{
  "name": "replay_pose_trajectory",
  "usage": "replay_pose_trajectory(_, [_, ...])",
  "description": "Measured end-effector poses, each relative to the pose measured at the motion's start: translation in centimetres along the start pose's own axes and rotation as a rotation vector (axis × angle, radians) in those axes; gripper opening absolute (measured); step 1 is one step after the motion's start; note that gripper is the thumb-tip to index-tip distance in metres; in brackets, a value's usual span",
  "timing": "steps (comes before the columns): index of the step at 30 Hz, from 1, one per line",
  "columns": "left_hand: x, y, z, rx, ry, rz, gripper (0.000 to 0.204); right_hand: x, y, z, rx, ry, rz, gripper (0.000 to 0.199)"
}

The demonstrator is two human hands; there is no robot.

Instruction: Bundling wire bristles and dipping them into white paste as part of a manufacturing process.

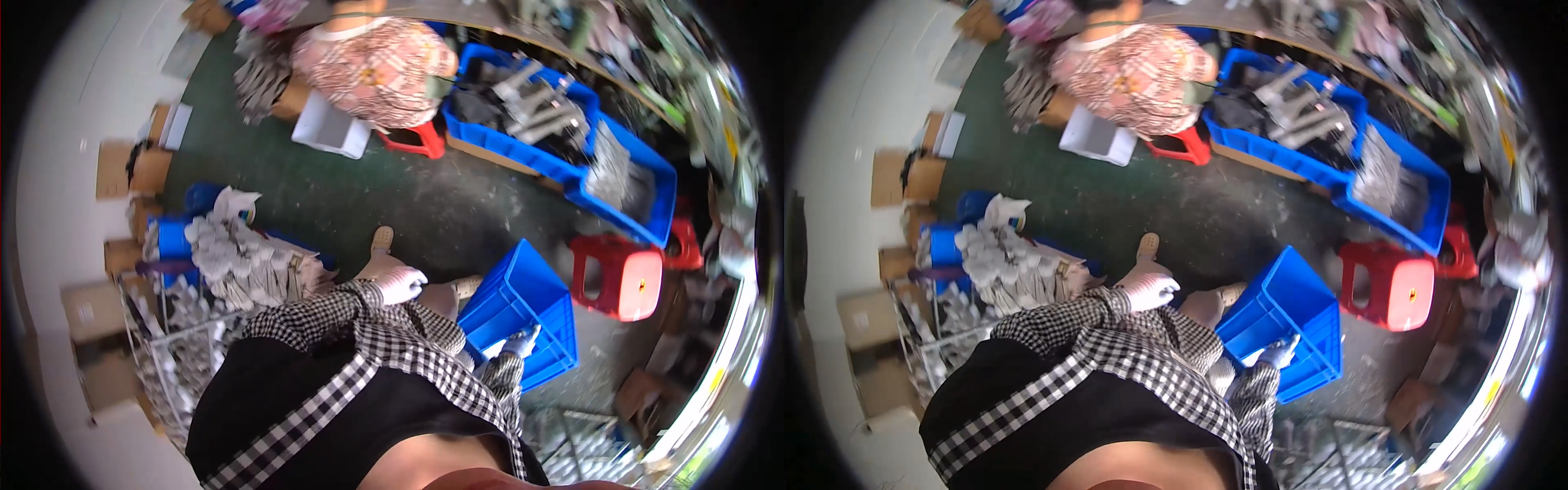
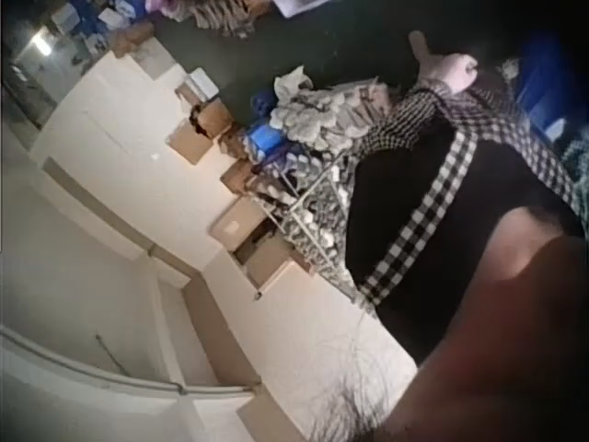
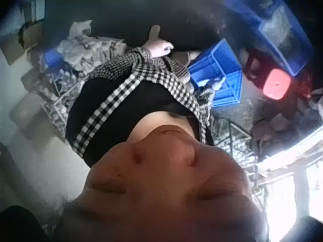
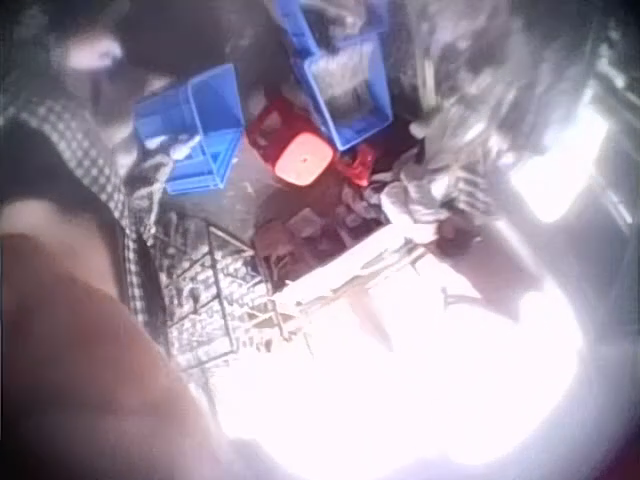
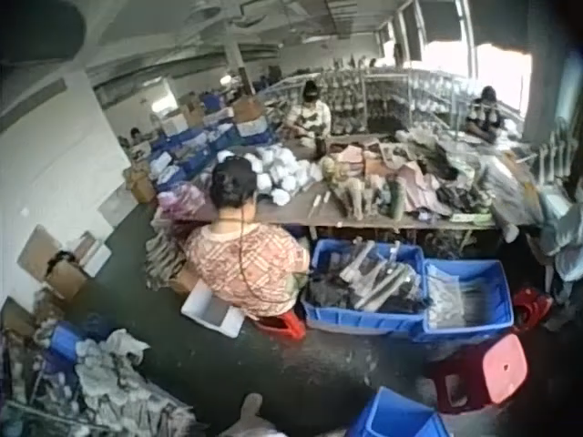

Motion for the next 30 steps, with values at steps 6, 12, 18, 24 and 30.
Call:
replay_pose_trajectory(6, [-2.4, -3.8, 6.2, 0.039, -0.195, -0.322, 0.043, -14.5, -1.7, -10.9, -0.111, 0.29, -0.133, 0.043])
replay_pose_trajectory(12, [-5.0, 1.8, 17.5, 0.372, -0.335, -0.334, 0.06, -31.2, -10.0, -25.4, -0.274, 0.422, -0.188, 0.04])
replay_pose_trajectory(18, [-11.5, 13.6, 34.8, 0.482, -0.183, -0.129, 0.048, -48.6, -18.2, -38.1, -0.442, 0.749, -0.311, 0.036])
replay_pose_trajectory(24, [-23.7, 19.8, 50.8, 0.415, -0.238, 0.176, 0.054, -64.2, -24.1, -46.7, -0.692, 1.122, -0.254, 0.04])
replay_pose_trajectory(30, [-34.0, 24.0, 58.8, 0.391, -0.666, 0.263, 0.053, -74.8, -28.4, -54.2, -0.978, 1.499, -0.168, 0.043])
Point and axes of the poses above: each hand's wrist, its own x-axis towards the middle knuckle, its own z-axis out of the back of the hand, y = z × x, the point moved 3 cm from there along x, towards the middle knuckle, and after that the axes turned 11 degrees about -x, right-handed, at the moved point
